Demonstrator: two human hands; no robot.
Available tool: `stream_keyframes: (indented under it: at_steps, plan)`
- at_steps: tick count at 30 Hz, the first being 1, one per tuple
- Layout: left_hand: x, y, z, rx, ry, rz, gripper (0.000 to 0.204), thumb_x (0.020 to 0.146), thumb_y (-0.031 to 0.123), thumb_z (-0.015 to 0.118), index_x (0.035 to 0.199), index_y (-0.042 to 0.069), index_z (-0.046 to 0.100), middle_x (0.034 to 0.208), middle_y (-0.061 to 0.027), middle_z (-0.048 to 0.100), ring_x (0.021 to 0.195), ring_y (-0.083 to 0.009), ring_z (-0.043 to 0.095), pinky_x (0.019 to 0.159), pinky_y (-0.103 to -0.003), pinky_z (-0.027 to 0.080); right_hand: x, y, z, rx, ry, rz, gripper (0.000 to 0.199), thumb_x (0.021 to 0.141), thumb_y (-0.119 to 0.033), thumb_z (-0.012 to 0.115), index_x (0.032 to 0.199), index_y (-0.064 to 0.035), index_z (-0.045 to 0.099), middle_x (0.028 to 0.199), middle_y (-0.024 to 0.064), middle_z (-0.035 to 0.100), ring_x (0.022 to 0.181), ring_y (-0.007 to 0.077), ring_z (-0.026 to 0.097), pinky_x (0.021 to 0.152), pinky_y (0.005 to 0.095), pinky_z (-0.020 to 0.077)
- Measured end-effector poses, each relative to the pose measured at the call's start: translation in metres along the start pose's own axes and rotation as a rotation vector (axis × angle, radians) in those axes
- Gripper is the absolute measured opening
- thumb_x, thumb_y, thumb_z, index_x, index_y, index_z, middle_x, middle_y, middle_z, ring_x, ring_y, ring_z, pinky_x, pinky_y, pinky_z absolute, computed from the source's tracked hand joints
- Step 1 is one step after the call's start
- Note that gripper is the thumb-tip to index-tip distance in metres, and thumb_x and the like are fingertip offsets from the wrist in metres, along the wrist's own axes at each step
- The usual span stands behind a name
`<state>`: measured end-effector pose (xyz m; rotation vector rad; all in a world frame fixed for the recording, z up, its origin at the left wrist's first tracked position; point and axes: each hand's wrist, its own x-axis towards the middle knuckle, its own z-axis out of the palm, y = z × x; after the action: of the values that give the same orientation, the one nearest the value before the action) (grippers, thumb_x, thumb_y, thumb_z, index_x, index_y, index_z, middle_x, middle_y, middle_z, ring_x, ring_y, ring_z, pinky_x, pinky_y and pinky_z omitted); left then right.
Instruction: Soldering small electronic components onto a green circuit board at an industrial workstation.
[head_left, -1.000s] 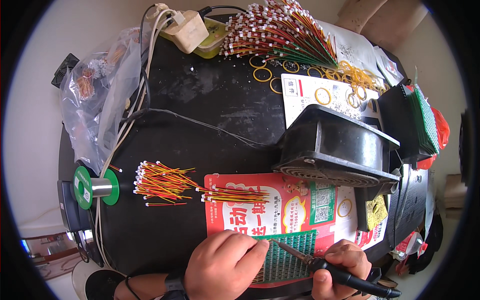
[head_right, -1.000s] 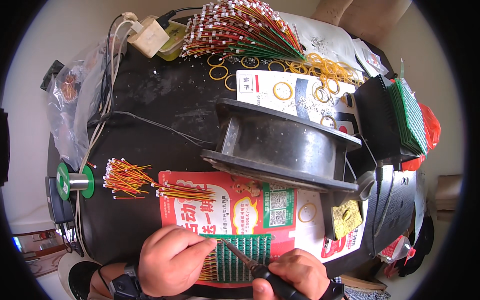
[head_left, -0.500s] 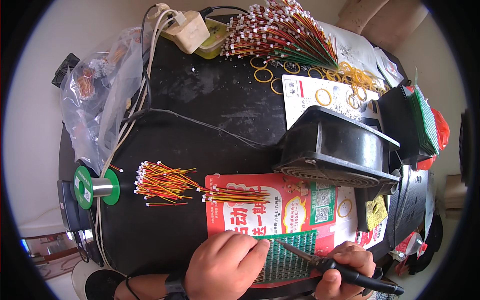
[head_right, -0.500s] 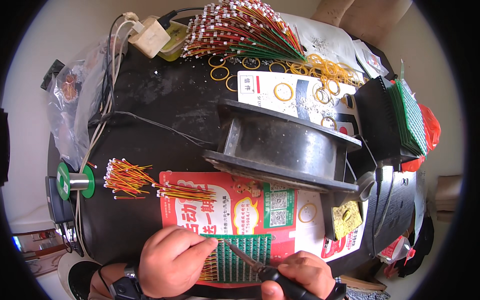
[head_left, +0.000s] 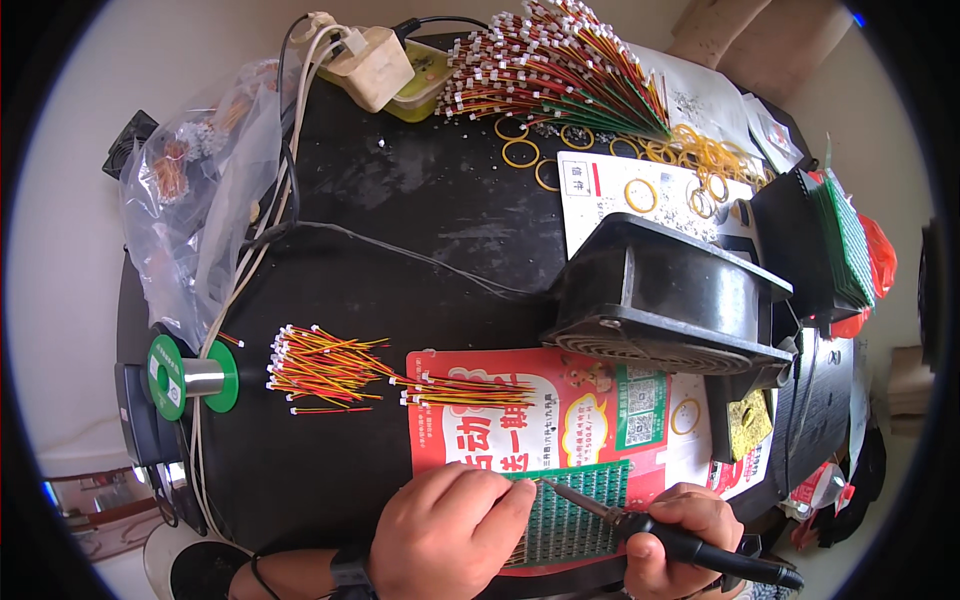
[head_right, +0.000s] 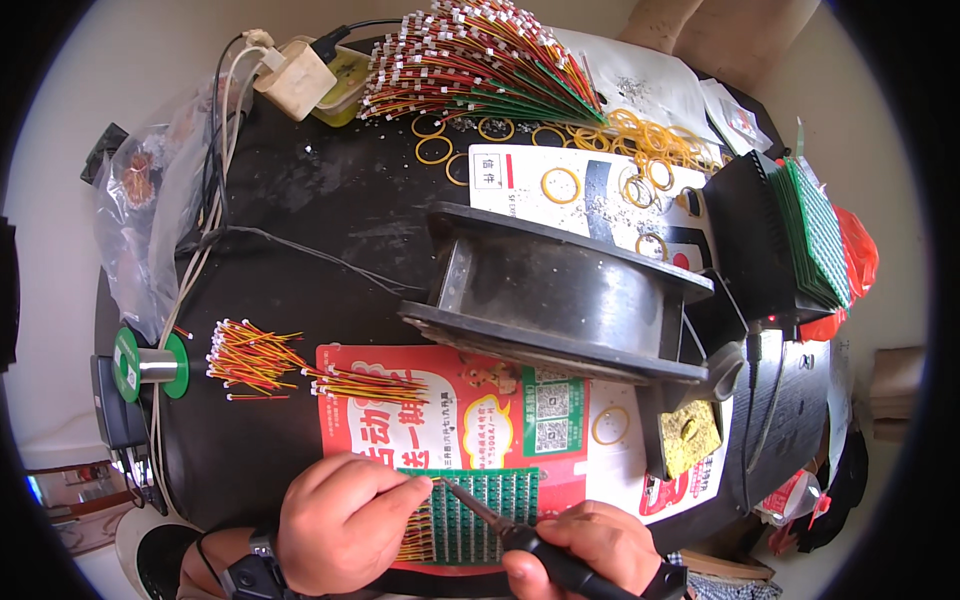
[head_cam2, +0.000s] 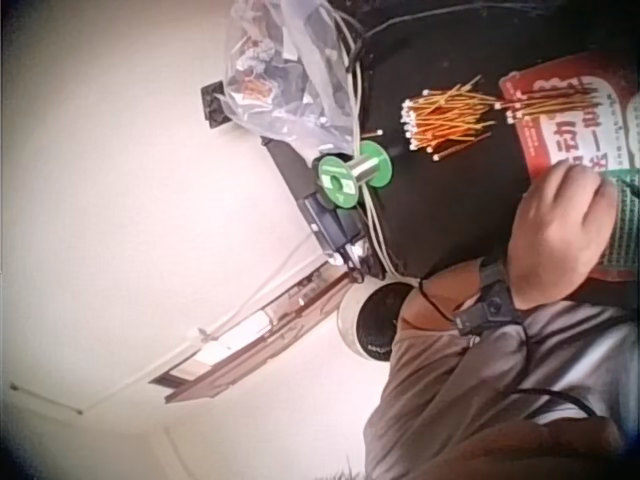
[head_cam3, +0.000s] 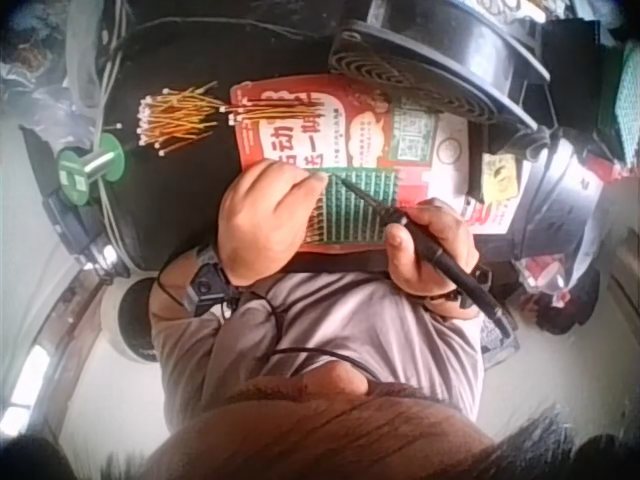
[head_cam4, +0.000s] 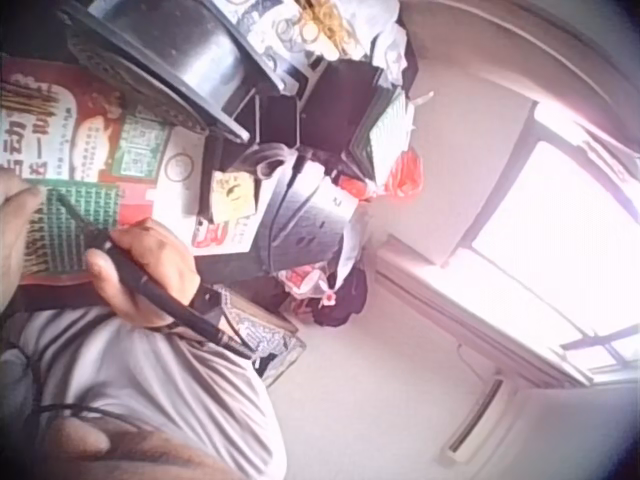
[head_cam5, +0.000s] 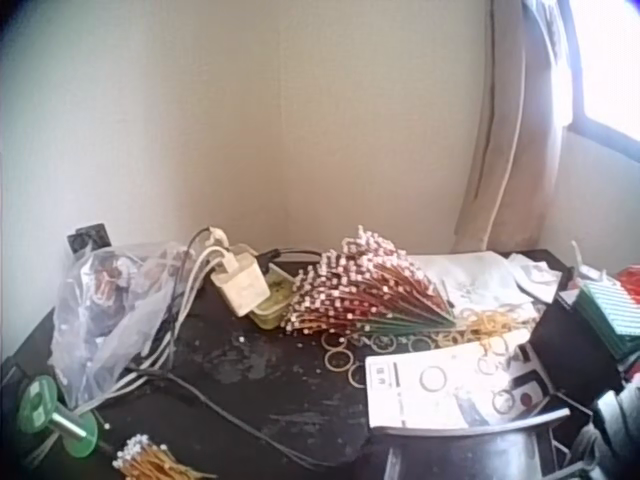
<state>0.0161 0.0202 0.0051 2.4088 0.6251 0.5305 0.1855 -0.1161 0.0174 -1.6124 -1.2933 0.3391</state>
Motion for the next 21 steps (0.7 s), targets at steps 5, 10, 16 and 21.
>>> stream_keyframes:
  at_steps: [5,10,16,21]
  plan:
    - [-0.0001,-0.0010,-0.0011,-0.002,-0.011,0.009,0.017,0.078,-0.001,0.068,0.095,0.000,0.071,0.082,-0.0097,0.060,0.075,-0.0294,0.061,0.067,-0.039,0.052,0.0008,0.0002,0.0000,0.000,-0.005,-0.005,0.027,0.093,-0.012,0.073,0.102,0.0070,0.055,0.067,0.0152,0.060,0.050,0.0220,0.057,0.047,0.0318,0.0436]
    - [0.0003,-0.0012,-0.0015,0.002,-0.018,0.011,0.017,0.078,-0.001,0.067,0.095,0.000,0.071,0.082,-0.0098,0.060,0.075,-0.0293,0.061,0.067,-0.039,0.052,-0.0001,0.0002,0.0001,0.011,0.000,0.002,0.027,0.093,-0.012,0.072,0.102,0.0071,0.055,0.067,0.0153,0.060,0.051,0.0220,0.057,0.047,0.0315,0.0435]
    - [-0.0003,-0.0021,-0.0012,-0.006,-0.056,-0.031,0.017,0.076,0.004,0.074,0.093,0.003,0.076,0.082,-0.0034,0.062,0.073,-0.0197,0.064,0.061,-0.034,0.055,-0.0012,0.0027,-0.0035,0.066,0.016,-0.051,0.027,0.095,-0.011,0.070,0.104,0.0089,0.056,0.069,0.0151,0.061,0.054,0.0202,0.058,0.050,0.0309,0.0457]
    - [0.0009,0.0004,-0.0001,0.010,-0.003,0.008,0.017,0.078,0.000,0.067,0.095,0.000,0.070,0.083,-0.0100,0.060,0.075,-0.0294,0.061,0.067,-0.039,0.053,-0.0073,0.0040,-0.0013,0.084,0.077,-0.024,0.026,0.095,-0.011,0.069,0.105,0.0095,0.056,0.073,0.0151,0.062,0.056,0.0193,0.059,0.052,0.0302,0.0473]
